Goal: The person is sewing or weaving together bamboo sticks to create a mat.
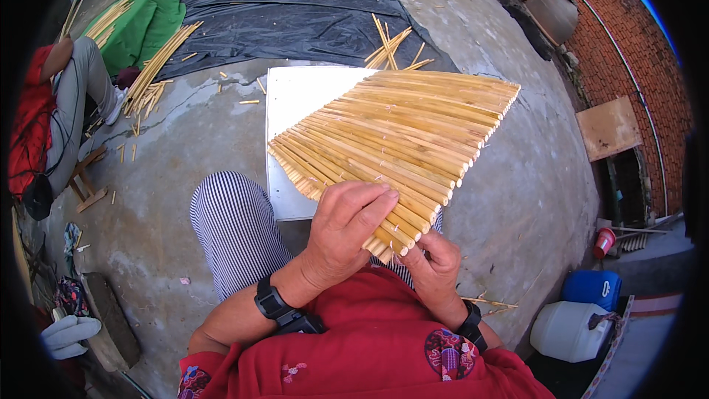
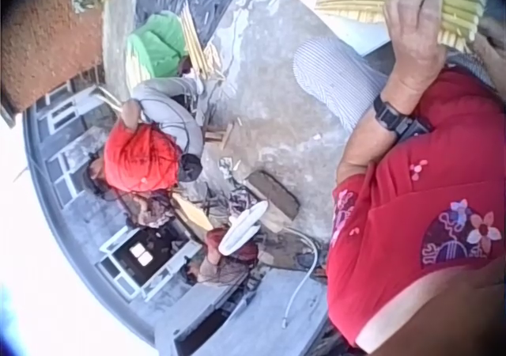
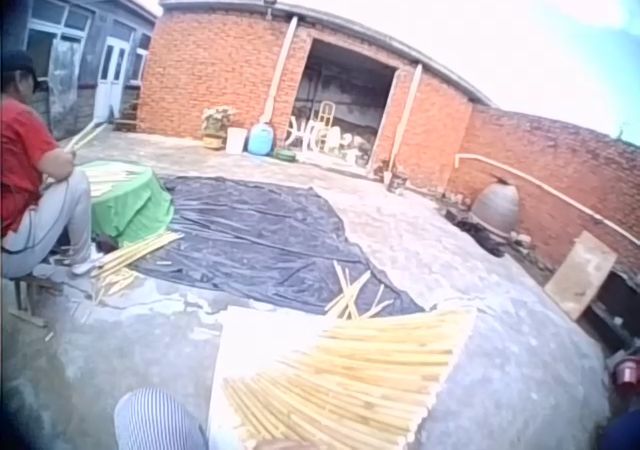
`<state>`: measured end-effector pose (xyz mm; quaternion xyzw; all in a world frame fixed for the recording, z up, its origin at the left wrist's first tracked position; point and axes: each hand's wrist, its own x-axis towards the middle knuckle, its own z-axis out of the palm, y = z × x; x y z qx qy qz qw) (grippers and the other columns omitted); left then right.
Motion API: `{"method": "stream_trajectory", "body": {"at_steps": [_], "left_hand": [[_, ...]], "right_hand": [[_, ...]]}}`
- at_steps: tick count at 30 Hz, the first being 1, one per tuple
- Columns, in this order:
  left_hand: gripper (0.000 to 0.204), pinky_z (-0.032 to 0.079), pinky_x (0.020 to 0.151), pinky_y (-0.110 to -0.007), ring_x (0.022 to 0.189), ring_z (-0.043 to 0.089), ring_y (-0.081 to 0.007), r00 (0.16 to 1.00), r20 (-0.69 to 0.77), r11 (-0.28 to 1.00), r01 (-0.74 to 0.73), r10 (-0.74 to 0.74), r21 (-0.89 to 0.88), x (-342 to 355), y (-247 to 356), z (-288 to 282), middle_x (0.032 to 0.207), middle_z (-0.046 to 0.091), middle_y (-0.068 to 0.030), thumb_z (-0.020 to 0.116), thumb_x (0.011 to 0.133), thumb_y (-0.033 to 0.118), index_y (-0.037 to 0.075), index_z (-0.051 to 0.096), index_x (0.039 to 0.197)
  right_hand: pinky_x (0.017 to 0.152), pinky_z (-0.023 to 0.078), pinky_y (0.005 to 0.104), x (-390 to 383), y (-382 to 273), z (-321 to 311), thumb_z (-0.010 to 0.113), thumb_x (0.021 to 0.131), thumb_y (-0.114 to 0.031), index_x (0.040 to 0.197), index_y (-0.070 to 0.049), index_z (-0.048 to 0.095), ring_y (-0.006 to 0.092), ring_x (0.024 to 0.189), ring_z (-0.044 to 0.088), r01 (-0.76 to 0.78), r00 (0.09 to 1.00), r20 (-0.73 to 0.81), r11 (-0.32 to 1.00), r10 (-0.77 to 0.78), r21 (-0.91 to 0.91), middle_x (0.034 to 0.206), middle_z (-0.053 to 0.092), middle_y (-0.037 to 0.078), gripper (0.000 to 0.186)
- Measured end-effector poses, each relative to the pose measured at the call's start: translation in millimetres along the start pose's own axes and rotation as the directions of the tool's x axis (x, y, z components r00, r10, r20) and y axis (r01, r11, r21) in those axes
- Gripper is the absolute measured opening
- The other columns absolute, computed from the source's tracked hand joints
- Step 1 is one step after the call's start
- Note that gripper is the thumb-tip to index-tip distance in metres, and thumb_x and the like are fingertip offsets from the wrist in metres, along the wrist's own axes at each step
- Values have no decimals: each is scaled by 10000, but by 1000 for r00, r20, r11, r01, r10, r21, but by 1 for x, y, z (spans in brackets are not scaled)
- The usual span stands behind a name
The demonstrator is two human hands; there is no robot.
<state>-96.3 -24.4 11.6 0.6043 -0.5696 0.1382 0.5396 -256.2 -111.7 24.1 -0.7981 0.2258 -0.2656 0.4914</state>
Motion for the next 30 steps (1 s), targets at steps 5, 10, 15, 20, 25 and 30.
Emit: {"method": "stream_trajectory", "body": {"at_steps": [5,10,15,20,25,30], "left_hand": [[513,481,801,-368,930,585,-283,1000,-17,999,-10,11,32,0,-1,-1,1088,617,-104,768,649,144,39,617,1128],[506,483,802,-369,928,588,-285,1000,-26,1000,-9,9,19,2,-2,-1,1088,619,-105,767,649,140,38,621,1122],[502,488,802,-369,927,592,-290,1000,-21,1000,-16,17,21,0,-4,-1,1090,619,-107,766,651,140,37,623,1121],[487,491,797,-369,930,593,-293,1000,-26,1000,-13,14,27,1,-1,-1,1092,620,-109,762,659,145,38,629,1115],[501,482,817,-375,950,585,-290,999,-33,1000,-15,15,23,0,-3,-3,1096,607,-103,731,639,88,27,619,1124],[495,493,790,-362,916,597,-289,998,-53,998,-41,44,45,1,-3,-3,1056,626,-104,772,642,139,30,633,1104]], "right_hand": [[615,478,286,-1,-1,5,648,892,-116,1020,17,652,188,674,618,-2,1000,2,995,2,100,792,648,105,184],[602,474,289,0,-1,6,621,915,-123,1028,27,643,185,655,610,-19,1000,19,983,15,181,778,638,101,189],[575,465,283,0,0,7,613,920,-120,1022,24,634,172,614,593,77,997,-10,997,-77,-4,758,629,91,178],[556,448,255,-3,0,21,601,941,-151,1027,18,618,116,607,567,48,994,-101,988,-34,146,730,614,51,190],[513,410,213,-3,-8,12,583,960,-177,1034,12,592,52,591,513,-152,988,67,968,141,198,705,580,2,203],[488,397,195,0,-18,4,578,957,-138,1107,-19,567,55,540,468,-428,903,222,741,367,518,702,549,7,192]]}}
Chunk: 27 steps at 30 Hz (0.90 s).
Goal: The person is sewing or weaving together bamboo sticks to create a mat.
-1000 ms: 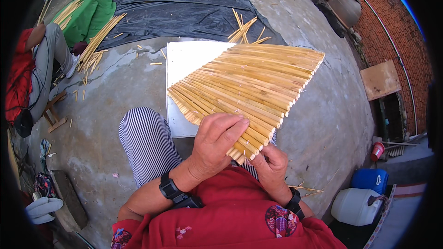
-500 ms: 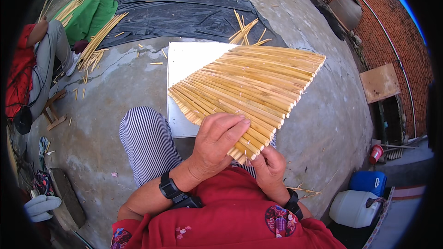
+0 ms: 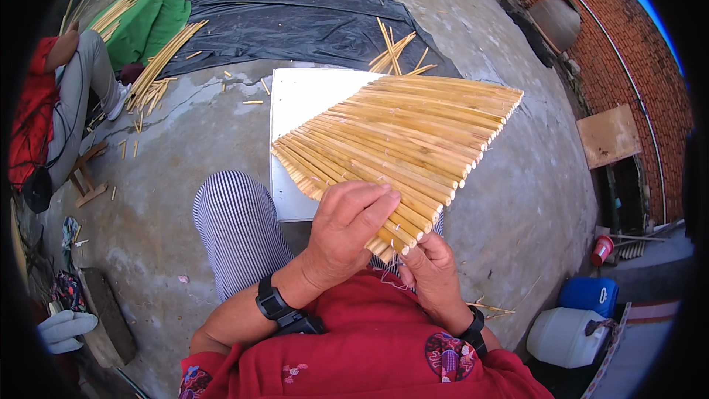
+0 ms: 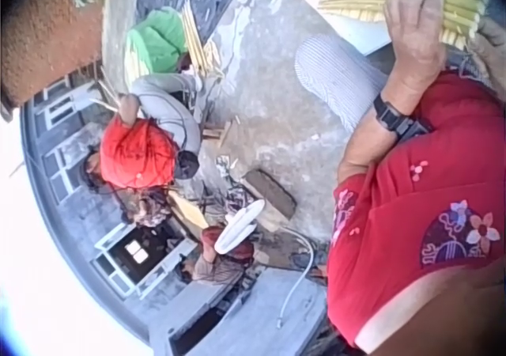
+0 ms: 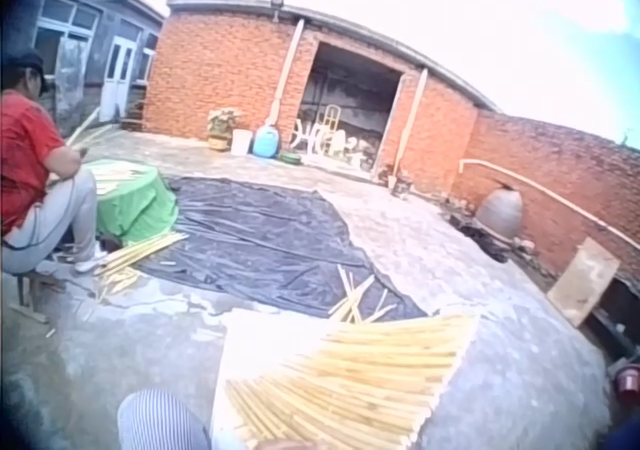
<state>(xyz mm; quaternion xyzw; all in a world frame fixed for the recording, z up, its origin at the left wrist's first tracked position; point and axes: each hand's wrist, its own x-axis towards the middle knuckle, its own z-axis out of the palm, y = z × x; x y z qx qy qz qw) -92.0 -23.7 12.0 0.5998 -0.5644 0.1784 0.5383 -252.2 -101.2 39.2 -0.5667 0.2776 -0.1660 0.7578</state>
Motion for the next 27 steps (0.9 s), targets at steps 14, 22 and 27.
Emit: {"method": "stream_trajectory", "body": {"at_steps": [14,22,27], "left_hand": [[523,482,827,-384,973,579,-283,998,-4,998,56,-56,-30,1,3,-2,1112,594,-93,705,617,42,29,613,1132],[481,485,803,-374,952,586,-273,999,-26,999,35,-36,-32,2,1,-3,1094,605,-83,695,648,65,40,613,1121],[476,483,795,-371,948,587,-268,999,-31,998,42,-44,-42,2,0,-4,1096,606,-75,685,657,64,46,611,1128]], "right_hand": [[547,464,223,1,21,9,601,938,-111,1054,16,605,94,611,545,181,980,-88,982,-176,54,747,600,50,171],[569,477,225,8,22,14,599,938,-104,1041,17,622,99,635,561,251,965,-99,966,-245,56,781,613,52,161],[580,481,223,10,22,14,602,937,-112,1058,16,626,92,640,559,255,961,-116,966,-250,33,813,628,50,177]]}}
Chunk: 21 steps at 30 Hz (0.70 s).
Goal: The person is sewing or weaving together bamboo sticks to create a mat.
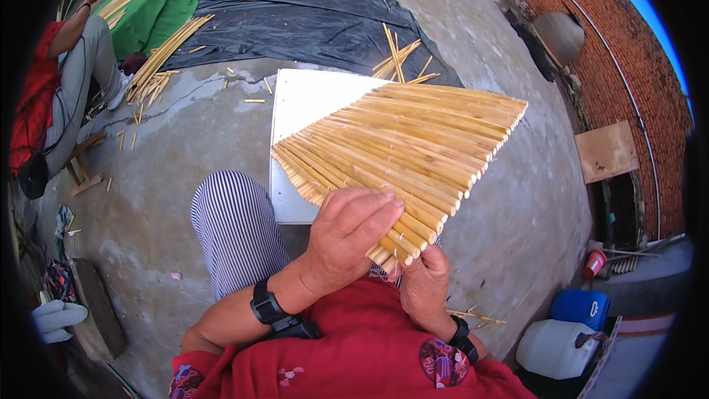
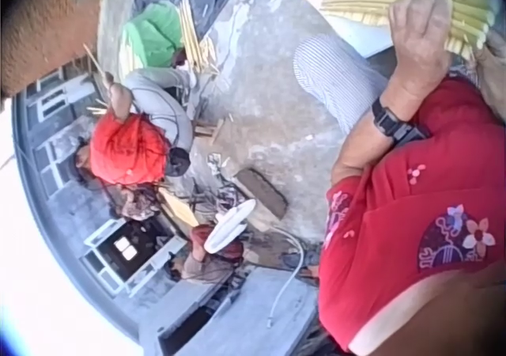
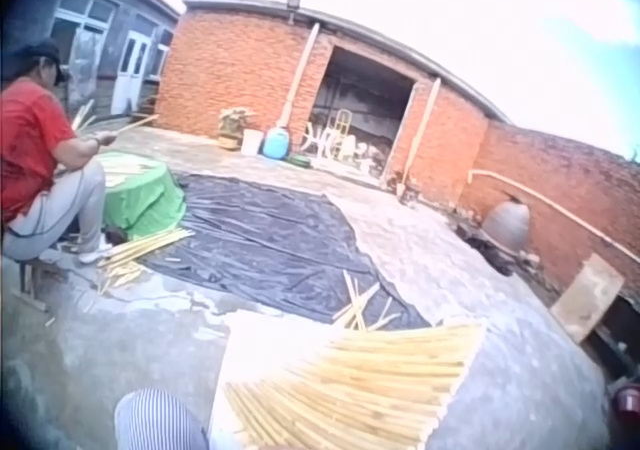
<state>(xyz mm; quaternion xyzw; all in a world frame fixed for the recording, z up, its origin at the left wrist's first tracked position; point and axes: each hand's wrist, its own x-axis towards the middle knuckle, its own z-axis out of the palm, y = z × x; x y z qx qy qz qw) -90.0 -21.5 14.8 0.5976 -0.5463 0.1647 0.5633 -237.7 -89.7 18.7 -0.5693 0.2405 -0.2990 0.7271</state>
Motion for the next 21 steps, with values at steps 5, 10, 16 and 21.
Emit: {"method": "stream_trajectory", "body": {"at_steps": [5,10,16,21], "left_hand": [[475,481,795,-373,950,587,-267,1000,4,1000,2,-2,-2,0,2,0,1104,606,-77,672,658,65,46,611,1128],[474,481,795,-374,949,588,-265,1000,18,1000,-2,2,0,-1,2,-3,1100,608,-77,673,654,66,45,613,1123],[511,515,777,-357,910,607,-279,998,18,997,-55,54,49,-4,-2,-2,1056,628,-93,790,624,172,38,622,1087],[520,507,788,-366,915,602,-281,998,26,995,-65,63,71,-7,-2,3,1049,620,-94,784,630,160,37,614,1106]], "right_hand": [[580,481,219,1,-2,-4,602,939,-117,1037,14,634,89,639,559,-2,1000,8,999,2,-45,812,629,48,167],[576,475,215,2,-6,0,603,940,-133,1018,18,640,83,634,554,-10,1000,-28,999,9,-50,811,631,48,174],[572,465,210,6,-14,-1,620,931,-198,1003,21,632,89,636,558,-36,999,20,999,37,-41,813,632,51,231],[585,470,228,7,-22,-12,628,924,-229,1037,15,611,111,658,564,-239,963,144,968,227,70,776,610,37,269]]}}
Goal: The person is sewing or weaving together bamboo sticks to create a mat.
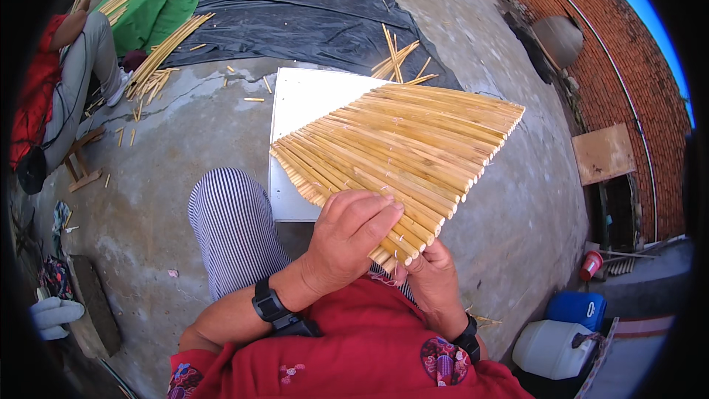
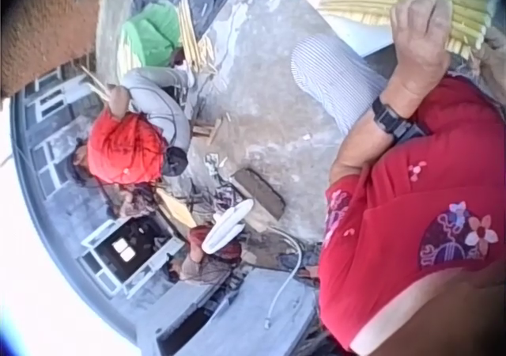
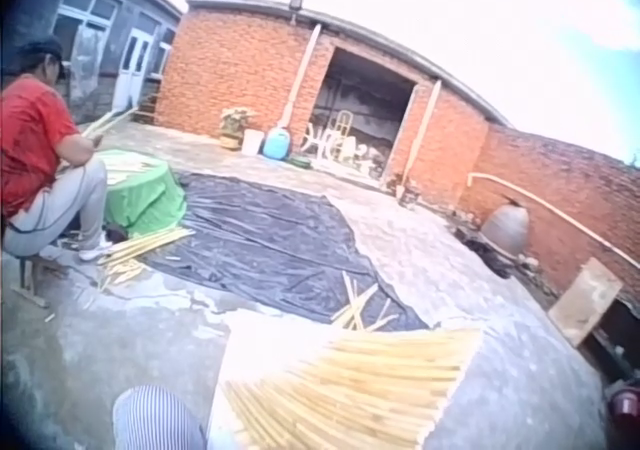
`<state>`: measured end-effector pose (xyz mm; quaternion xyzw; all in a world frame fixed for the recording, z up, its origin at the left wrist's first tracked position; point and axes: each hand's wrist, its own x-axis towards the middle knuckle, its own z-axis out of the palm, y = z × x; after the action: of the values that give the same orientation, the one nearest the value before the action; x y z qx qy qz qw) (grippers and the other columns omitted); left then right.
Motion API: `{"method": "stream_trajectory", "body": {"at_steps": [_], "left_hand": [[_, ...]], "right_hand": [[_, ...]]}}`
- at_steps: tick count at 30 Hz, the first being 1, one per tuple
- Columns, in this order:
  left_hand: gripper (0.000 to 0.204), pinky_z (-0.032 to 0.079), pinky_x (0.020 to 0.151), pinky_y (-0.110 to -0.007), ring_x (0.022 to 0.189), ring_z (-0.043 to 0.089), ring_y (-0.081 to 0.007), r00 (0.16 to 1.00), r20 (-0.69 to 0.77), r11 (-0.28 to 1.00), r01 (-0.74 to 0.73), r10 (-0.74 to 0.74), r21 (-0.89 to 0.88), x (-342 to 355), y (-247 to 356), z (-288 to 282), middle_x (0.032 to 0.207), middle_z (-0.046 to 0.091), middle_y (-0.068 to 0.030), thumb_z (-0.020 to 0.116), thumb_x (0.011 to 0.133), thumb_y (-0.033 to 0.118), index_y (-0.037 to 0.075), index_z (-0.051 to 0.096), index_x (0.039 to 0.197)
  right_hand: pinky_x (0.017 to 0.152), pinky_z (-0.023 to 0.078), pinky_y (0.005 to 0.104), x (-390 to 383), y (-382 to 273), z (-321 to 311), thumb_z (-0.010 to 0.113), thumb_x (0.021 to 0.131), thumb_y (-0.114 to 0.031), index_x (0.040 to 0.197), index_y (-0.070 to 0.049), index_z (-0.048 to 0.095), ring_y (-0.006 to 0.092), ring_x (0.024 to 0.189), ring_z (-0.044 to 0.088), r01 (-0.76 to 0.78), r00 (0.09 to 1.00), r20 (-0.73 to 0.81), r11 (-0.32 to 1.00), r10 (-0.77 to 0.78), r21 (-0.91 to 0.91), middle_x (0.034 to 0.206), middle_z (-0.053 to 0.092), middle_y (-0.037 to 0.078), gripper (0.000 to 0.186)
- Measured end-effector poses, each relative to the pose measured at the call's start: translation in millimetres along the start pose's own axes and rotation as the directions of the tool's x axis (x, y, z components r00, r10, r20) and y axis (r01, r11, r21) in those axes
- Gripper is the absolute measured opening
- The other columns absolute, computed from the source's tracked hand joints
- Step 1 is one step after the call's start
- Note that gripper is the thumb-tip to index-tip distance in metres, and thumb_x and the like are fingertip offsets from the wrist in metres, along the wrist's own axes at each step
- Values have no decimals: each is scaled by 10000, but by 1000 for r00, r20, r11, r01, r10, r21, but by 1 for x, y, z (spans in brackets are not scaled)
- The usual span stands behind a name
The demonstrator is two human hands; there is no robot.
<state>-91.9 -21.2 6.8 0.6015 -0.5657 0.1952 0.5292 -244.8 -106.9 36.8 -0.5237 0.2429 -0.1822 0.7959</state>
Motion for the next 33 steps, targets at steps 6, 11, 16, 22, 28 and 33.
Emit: {"method": "stream_trajectory", "body": {"at_steps": [6,11,16,22,28,33], "left_hand": [[477,465,787,-371,946,573,-255,999,35,999,28,-26,-46,2,5,0,1086,597,-61,669,672,65,97,621,1146],[468,459,778,-364,946,570,-247,999,39,997,15,-12,-77,2,3,1,1090,596,-49,656,675,45,115,632,1136],[514,487,816,-374,957,574,-280,996,80,998,-30,34,-48,0,-1,-1,1097,603,-77,766,635,109,84,623,1129],[475,461,806,-370,956,572,-263,996,90,997,-12,19,-82,6,11,-2,1084,605,-52,664,671,26,93,624,1139],[468,461,839,-382,981,576,-263,992,120,997,-31,40,-75,-2,9,-1,1097,604,-57,656,674,13,93,623,1134],[439,390,941,-439,1018,579,-227,959,283,987,-77,35,139,-5,18,-9,1117,621,-28,626,708,6,131,638,1129]], "right_hand": [[592,455,232,0,13,-3,634,919,-221,1024,5,612,106,647,546,39,999,-15,992,-37,117,758,599,38,250],[563,444,227,5,14,1,660,898,-233,1013,4,614,105,632,539,81,997,-30,983,-77,165,749,601,39,266],[546,449,229,9,2,2,681,879,-249,1066,1,584,113,619,550,28,998,44,973,-39,228,769,609,47,326],[587,478,265,8,-11,-6,679,875,-160,1182,0,501,135,656,574,-40,982,187,957,-15,288,862,611,69,390],[699,517,290,4,-16,-28,621,906,-261,1260,6,463,196,842,644,-147,956,287,954,69,260,1038,610,114,470],[828,546,417,-2,-17,-61,545,936,-449,1260,26,455,294,1038,633,-48,997,52,988,56,-145,1207,569,173,583]]}}
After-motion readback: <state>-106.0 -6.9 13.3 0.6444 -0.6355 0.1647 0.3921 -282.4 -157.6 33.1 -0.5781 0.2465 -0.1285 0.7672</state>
